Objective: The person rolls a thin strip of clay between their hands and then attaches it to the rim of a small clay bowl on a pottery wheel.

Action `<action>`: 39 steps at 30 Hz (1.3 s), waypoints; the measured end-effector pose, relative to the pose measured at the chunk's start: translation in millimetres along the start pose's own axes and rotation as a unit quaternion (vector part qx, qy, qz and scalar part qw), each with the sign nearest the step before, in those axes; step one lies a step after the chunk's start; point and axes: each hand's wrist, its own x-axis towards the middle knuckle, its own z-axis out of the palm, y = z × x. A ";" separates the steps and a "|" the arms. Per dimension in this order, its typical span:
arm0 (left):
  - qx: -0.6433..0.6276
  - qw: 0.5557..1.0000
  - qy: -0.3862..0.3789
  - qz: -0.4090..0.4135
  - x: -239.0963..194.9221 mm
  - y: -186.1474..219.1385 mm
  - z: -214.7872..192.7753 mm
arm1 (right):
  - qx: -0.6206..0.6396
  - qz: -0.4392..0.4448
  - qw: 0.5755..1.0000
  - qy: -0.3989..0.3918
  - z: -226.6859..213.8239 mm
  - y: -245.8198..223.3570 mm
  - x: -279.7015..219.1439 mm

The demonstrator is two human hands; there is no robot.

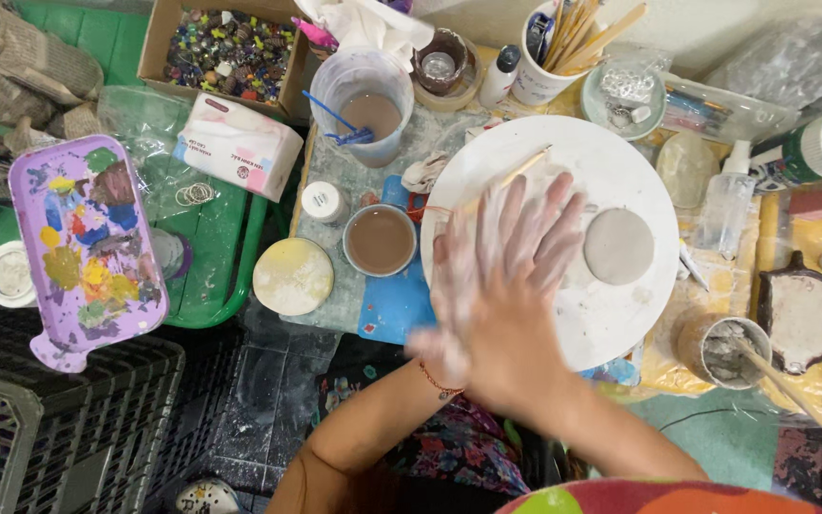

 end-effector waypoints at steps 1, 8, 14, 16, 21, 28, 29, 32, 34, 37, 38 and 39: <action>-0.145 0.984 0.071 -0.077 7.9 13.5 -11.2 | 0.025 -0.028 0.999 -0.027 4.3 -9.7 -13.0; -0.024 0.995 0.025 -0.089 -9.8 4.3 10.0 | -0.055 0.016 0.998 -0.007 -5.6 19.4 11.0; 0.067 0.936 0.191 -0.287 2.4 37.0 39.1 | 0.084 0.039 0.993 0.077 -52.7 69.5 44.1; 0.072 0.947 0.169 -0.262 6.9 35.1 43.3 | 0.135 0.026 0.982 0.131 -57.0 80.4 36.9; 0.111 0.955 0.116 -0.249 11.9 36.9 44.8 | 0.143 0.035 0.967 0.207 -49.1 89.0 3.9; 0.159 0.956 0.071 -0.235 5.6 35.2 50.3 | 0.098 0.050 0.956 0.272 -21.3 67.7 -44.9; 0.168 0.954 0.066 -0.239 4.0 34.8 51.6 | 0.100 0.057 0.954 0.278 -17.5 67.6 -48.4; 0.195 0.953 -0.002 -0.233 2.1 28.7 52.6 | 0.072 0.070 0.950 0.297 -12.9 69.8 -58.0; 0.182 0.954 -0.004 -0.237 2.9 26.2 53.9 | 0.010 0.068 0.950 0.304 -14.3 72.8 -63.7; 0.150 0.954 0.055 -0.252 9.7 24.4 56.6 | 0.013 0.071 0.951 0.299 -11.7 70.6 -73.0; 0.137 0.953 0.084 -0.258 12.2 24.2 57.8 | 0.006 0.047 0.951 0.304 -7.7 68.5 -73.6; 0.137 0.953 0.077 -0.259 13.0 24.2 59.7 | 0.000 0.022 0.951 0.309 -1.8 65.5 -72.2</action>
